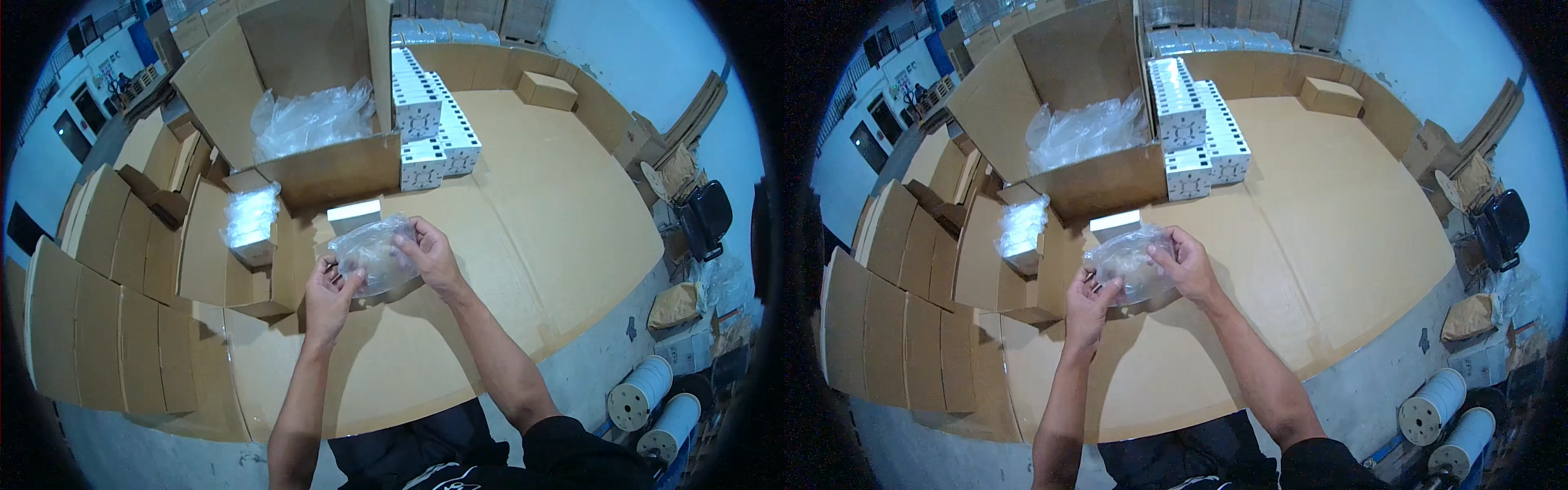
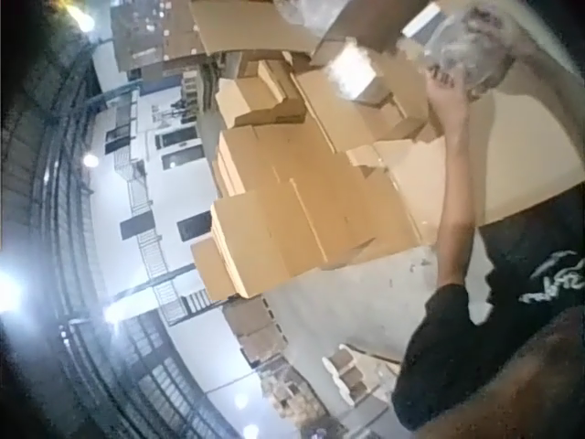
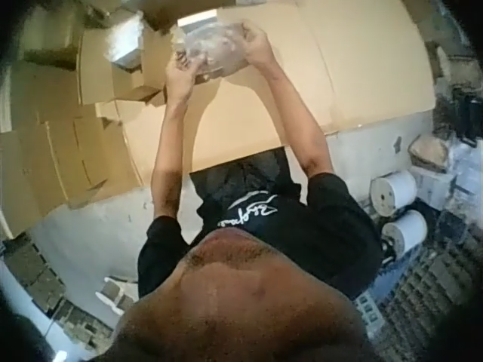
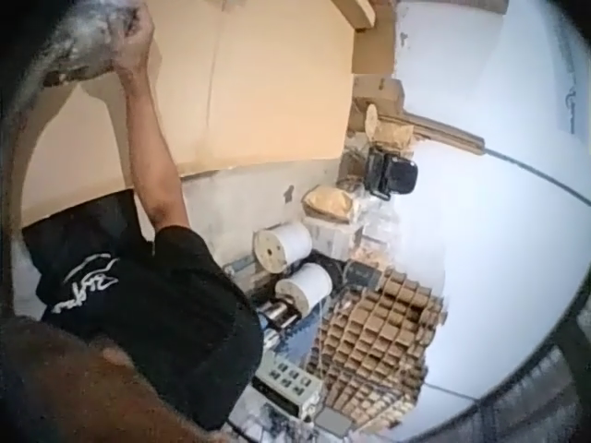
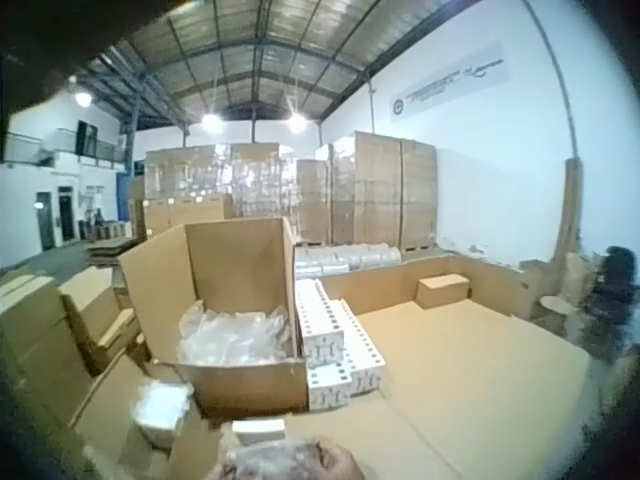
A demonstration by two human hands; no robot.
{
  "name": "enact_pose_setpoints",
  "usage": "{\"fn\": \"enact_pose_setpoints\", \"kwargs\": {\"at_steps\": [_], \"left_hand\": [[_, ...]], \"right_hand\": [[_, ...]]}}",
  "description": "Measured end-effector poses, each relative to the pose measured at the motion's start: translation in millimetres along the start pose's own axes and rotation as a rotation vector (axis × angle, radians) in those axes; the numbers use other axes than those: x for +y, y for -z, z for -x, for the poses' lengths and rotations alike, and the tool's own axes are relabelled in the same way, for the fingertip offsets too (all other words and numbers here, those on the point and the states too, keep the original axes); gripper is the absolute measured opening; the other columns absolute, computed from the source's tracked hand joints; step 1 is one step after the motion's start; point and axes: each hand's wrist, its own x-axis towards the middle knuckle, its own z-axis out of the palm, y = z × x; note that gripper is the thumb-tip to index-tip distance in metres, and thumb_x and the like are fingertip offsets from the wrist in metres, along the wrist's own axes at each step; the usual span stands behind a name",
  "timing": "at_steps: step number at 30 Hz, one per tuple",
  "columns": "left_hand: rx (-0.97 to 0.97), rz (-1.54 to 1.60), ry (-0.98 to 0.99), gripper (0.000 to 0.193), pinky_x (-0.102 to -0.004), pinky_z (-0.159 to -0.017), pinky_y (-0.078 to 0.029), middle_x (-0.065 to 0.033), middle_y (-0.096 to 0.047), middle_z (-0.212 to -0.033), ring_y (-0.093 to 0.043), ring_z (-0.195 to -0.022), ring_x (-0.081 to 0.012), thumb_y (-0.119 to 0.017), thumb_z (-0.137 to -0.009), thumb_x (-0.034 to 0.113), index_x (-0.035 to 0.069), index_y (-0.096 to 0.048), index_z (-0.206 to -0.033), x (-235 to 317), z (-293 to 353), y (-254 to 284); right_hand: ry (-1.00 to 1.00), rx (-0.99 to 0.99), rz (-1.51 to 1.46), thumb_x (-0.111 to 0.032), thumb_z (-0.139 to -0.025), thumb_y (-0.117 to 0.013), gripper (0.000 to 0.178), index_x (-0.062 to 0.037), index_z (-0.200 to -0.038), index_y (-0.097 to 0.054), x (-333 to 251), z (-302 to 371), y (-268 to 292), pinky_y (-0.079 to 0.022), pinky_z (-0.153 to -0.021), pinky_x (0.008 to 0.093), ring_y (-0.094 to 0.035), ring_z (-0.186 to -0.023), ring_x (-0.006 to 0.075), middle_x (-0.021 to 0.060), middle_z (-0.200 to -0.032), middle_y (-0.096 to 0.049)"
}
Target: Placing small white product boxes into larger cardboard shipping boxes.
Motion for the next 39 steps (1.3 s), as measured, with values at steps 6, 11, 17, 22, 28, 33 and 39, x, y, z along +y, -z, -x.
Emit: {"fn": "enact_pose_setpoints", "kwargs": {"at_steps": [6,11,17,22,28,33,39], "left_hand": [[0.018,-0.074,-0.050,0.026,-0.0238,-0.077,-0.053,-0.0068,-0.067,-0.106,-0.064,-0.094,-0.0099,-0.069,-0.097,0.013,-0.001,-0.058,-0.116,-15.2,-12.5,5.2],[0.221,-0.007,-0.014,0.020,-0.0235,-0.065,-0.048,0.0043,-0.063,-0.089,-0.055,-0.075,-0.0047,-0.056,-0.106,0.022,0.004,-0.065,-0.105,-25.1,-19.1,19.8],[0.307,0.028,-0.080,0.022,-0.0245,-0.085,-0.045,-0.0010,-0.060,-0.099,-0.052,-0.093,-0.0077,-0.051,-0.108,0.021,0.002,-0.061,-0.111,-22.6,-14.1,13.3],[0.388,-0.269,-0.328,0.026,-0.0270,-0.082,-0.046,-0.0030,-0.061,-0.094,-0.054,-0.088,-0.0112,-0.049,-0.108,0.020,-0.002,-0.061,-0.107,-22.9,-14.8,13.4],[0.351,-0.408,-0.240,0.027,-0.0276,-0.075,-0.047,-0.0032,-0.060,-0.088,-0.053,-0.082,-0.0109,-0.050,-0.107,0.022,-0.003,-0.061,-0.104,-11.0,-7.4,6.7],[0.364,-0.476,-0.341,0.026,-0.0277,-0.071,-0.046,-0.0036,-0.059,-0.086,-0.052,-0.077,-0.0111,-0.050,-0.107,0.022,-0.001,-0.061,-0.108,-22.4,-10.4,13.9],[0.355,-0.500,-0.337,0.026,-0.0287,-0.069,-0.047,-0.0058,-0.062,-0.088,-0.055,-0.076,-0.0113,-0.049,-0.107,0.022,-0.001,-0.060,-0.110,-20.8,-7.7,9.9]], "right_hand": [[-0.029,0.031,0.318,-0.012,-0.097,-0.067,0.013,-0.0010,-0.103,-0.067,9.9,-4.3,-6.9,-0.046,-0.064,0.0238,-0.056,-0.072,0.0050,-0.0017,-0.082,-0.064],[-0.046,-0.055,0.407,-0.012,-0.099,-0.065,0.012,-0.0012,-0.104,-0.064,9.5,-2.6,-8.9,-0.045,-0.065,0.0208,-0.053,-0.075,0.0028,-0.0033,-0.086,-0.061],[0.028,-0.023,0.340,-0.011,-0.093,-0.072,0.015,-0.0024,-0.094,-0.061,14.7,-2.8,-14.4,-0.045,-0.064,0.0238,-0.054,-0.070,0.0057,-0.0019,-0.078,-0.060],[-0.007,-0.006,0.404,-0.012,-0.093,-0.073,0.016,-0.0013,-0.093,-0.062,10.3,-2.2,-5.4,-0.044,-0.063,0.0233,-0.054,-0.070,0.0047,-0.0022,-0.077,-0.061],[-0.035,0.050,0.125,-0.010,-0.095,-0.070,0.009,-0.0023,-0.097,-0.067,5.3,-4.3,-2.6,-0.043,-0.066,0.0205,-0.054,-0.076,0.0040,-0.0029,-0.084,-0.063],[-0.122,0.075,-0.424,-0.007,-0.096,-0.065,0.013,-0.0054,-0.109,-0.066,5.7,-4.0,4.1,-0.047,-0.081,0.0267,-0.059,-0.092,0.0102,0.0025,-0.101,-0.065],[-0.083,0.143,-0.226,-0.013,-0.096,-0.068,0.015,-0.0044,-0.108,-0.067,0.4,0.6,-14.6,-0.046,-0.083,0.0239,-0.058,-0.095,0.0069,0.0005,-0.104,-0.066]]}}
